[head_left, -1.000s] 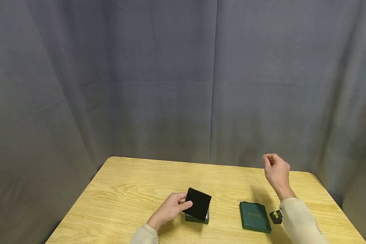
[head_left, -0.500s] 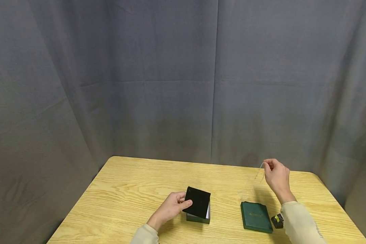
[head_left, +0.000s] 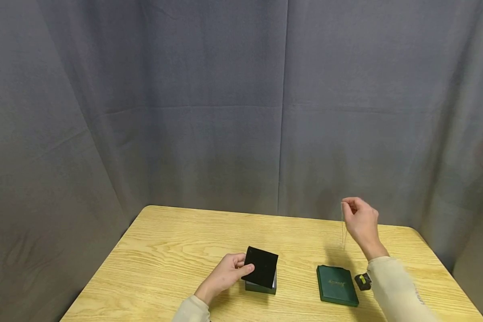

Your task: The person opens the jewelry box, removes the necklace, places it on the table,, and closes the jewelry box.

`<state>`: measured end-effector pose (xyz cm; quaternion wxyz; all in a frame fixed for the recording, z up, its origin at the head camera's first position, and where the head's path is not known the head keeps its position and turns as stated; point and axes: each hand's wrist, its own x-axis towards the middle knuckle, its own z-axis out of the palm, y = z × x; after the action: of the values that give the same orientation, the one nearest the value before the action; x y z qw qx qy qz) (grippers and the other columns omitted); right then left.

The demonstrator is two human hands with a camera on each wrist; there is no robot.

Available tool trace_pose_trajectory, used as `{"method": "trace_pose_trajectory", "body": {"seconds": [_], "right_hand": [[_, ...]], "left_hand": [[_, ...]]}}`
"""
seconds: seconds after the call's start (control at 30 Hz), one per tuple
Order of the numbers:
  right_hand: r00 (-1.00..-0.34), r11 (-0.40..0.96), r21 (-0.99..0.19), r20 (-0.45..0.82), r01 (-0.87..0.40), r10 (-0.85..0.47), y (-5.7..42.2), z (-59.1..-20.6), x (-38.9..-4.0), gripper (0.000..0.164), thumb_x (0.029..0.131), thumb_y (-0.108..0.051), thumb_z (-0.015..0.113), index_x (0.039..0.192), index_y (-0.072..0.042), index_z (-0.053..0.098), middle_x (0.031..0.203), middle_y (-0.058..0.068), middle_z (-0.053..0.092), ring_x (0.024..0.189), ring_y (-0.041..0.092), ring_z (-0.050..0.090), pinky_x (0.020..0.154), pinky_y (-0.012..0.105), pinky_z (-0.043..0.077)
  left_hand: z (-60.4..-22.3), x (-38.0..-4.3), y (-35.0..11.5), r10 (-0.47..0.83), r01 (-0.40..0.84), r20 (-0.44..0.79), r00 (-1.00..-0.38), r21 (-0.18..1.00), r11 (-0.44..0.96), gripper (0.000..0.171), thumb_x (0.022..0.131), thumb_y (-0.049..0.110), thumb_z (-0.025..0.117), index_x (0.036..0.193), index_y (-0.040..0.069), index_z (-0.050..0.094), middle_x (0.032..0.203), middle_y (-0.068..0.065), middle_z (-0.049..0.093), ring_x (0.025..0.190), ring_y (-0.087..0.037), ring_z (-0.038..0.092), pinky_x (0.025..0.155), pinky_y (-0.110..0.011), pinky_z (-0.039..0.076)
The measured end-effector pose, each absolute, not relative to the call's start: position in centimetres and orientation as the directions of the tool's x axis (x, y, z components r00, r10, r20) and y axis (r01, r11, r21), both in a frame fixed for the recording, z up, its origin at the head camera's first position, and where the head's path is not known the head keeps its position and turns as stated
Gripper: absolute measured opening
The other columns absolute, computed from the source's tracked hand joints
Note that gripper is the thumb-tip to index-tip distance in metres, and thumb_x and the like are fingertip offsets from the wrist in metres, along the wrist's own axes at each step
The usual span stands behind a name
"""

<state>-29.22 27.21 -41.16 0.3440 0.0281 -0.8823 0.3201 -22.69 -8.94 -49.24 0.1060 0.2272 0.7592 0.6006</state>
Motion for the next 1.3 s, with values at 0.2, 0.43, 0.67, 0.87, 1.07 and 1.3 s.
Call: {"method": "trace_pose_trajectory", "body": {"seconds": [0.2,0.43,0.67,0.87,1.07,1.3], "right_hand": [[-0.853,0.805,-0.453,0.507,-0.383,-0.121,23.9,-45.5,-28.6,0.008,0.088,-0.003,0.063,0.092,-0.001,0.07,0.078,0.004,0.066,0.066,0.016,0.058,0.059,0.035,0.049],[-0.908,0.785,-0.49,0.363,-0.378,-0.211,21.6,-47.9,-27.8,0.009,0.089,-0.002,0.063,0.095,-0.002,0.07,0.08,0.003,0.066,0.064,0.008,0.056,0.058,0.027,0.048],[-0.911,0.77,-0.5,0.321,-0.396,-0.26,19.5,-47.9,-27.1,0.007,0.087,0.0,0.064,0.089,-0.003,0.07,0.076,0.0,0.065,0.06,0.004,0.054,0.057,0.023,0.047],[-0.909,0.766,-0.499,0.302,-0.406,-0.286,18.4,-48.1,-27.1,0.005,0.085,0.0,0.066,0.084,-0.003,0.069,0.075,-0.003,0.064,0.065,0.006,0.057,0.059,0.024,0.049],[-0.91,0.761,-0.503,0.281,-0.409,-0.304,17.5,-48.2,-27.2,0.006,0.084,0.0,0.066,0.081,-0.003,0.069,0.073,-0.003,0.063,0.065,0.007,0.056,0.058,0.025,0.048],[-0.909,0.737,-0.533,0.265,-0.416,-0.323,16.4,-48.2,-27.5,0.012,0.081,0.004,0.067,0.075,-0.006,0.065,0.067,-0.004,0.058,0.06,0.008,0.049,0.053,0.023,0.043]], "left_hand": [[-49.1,-22.7,-9.0,0.47,0.211,0.109,-0.876,0.962,0.171,0.044,0.094,0.02,0.061,0.067,0.007,0.028,0.057,0.005,0.022,0.05,-0.009,0.021,0.052,-0.022,0.024],[-49.3,-22.8,-9.1,0.461,0.204,0.099,-0.882,0.961,0.186,0.044,0.094,0.02,0.06,0.067,0.007,0.029,0.056,0.005,0.022,0.049,-0.009,0.021,0.05,-0.022,0.023],[-49.3,-22.7,-9.2,0.47,0.2,0.098,-0.877,0.964,0.172,0.041,0.095,0.022,0.059,0.068,0.007,0.031,0.057,0.005,0.025,0.049,-0.008,0.022,0.051,-0.021,0.024],[-49.1,-22.6,-9.2,0.455,0.19,0.094,-0.885,0.967,0.171,0.039,0.095,0.017,0.058,0.069,0.006,0.033,0.057,0.005,0.025,0.049,-0.007,0.022,0.05,-0.021,0.024],[-46.9,-21.4,-9.2,0.446,0.19,0.108,-0.888,0.971,0.143,0.021,0.096,0.012,0.056,0.083,-0.005,0.054,0.065,-0.002,0.056,0.058,-0.005,0.043,0.058,-0.02,0.037],[-46.1,-20.9,-9.0,0.407,0.163,0.103,-0.907,0.98,0.115,0.016,0.095,0.01,0.057,0.091,-0.005,0.059,0.087,-0.012,0.068,0.069,-0.009,0.051,0.066,-0.021,0.041]]}}
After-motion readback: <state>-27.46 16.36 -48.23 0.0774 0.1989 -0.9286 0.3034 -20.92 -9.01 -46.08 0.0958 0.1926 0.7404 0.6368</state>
